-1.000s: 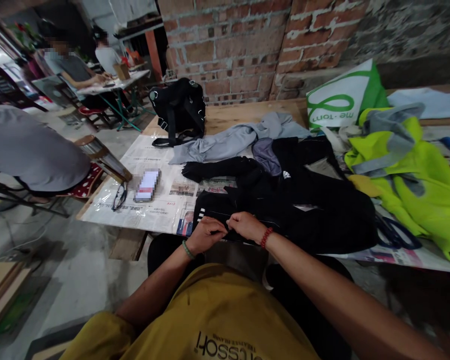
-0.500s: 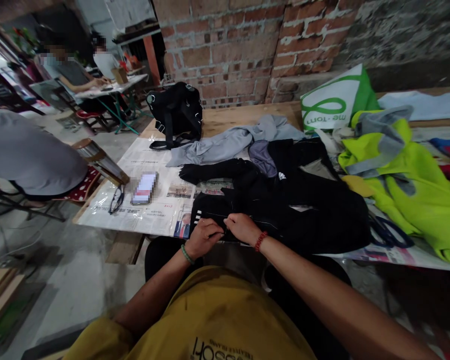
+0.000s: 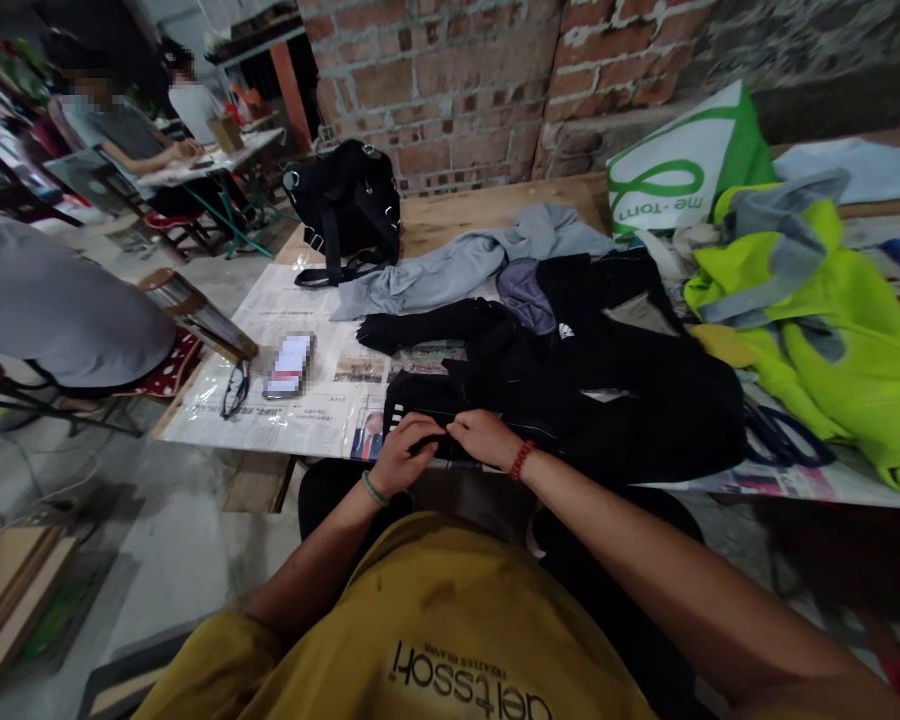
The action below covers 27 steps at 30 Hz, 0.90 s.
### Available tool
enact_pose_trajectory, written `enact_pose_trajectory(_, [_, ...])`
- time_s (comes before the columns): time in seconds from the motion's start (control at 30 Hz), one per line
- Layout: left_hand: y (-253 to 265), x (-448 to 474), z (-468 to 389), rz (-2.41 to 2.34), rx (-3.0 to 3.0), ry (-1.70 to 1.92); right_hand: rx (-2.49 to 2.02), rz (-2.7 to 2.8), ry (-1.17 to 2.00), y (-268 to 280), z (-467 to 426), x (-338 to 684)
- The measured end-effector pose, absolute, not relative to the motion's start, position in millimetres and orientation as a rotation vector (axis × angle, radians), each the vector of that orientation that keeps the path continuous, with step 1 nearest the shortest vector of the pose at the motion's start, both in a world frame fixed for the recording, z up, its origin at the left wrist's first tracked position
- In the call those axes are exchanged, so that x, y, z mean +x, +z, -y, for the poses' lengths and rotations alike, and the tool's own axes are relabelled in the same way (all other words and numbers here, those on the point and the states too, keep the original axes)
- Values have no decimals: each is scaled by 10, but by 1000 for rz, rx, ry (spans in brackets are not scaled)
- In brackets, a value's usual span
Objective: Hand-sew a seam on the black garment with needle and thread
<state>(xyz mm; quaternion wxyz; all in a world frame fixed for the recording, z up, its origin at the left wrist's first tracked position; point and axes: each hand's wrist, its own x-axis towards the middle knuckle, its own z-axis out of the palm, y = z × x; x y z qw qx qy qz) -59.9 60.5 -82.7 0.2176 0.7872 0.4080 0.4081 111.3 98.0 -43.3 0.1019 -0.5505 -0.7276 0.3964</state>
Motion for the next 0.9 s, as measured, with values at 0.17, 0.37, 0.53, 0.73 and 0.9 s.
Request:
enact_pose_trajectory(0.17, [-772,-712,-571,-972,2221,1080,-1659,2108,1206,-441,-996,1124])
enact_pose_trajectory(0.37, [-913,-661,-578,-1091,2420,942,-1641,2107,1167,-492,-995,1135])
enact_pose_trajectory(0.53, [-917,-644,-588,-1118,2453,903,-1629,2133,1155,-472,-992,1122])
enact_pose_trajectory(0.73, [-913,-618,-592,-1149,2477,894,-1648,2119,1194,-450,-984,1110])
enact_pose_trajectory(0.9, [-933,-580,-565,-1225,2503,904,-1636,2114,1218,-456,-990,1118])
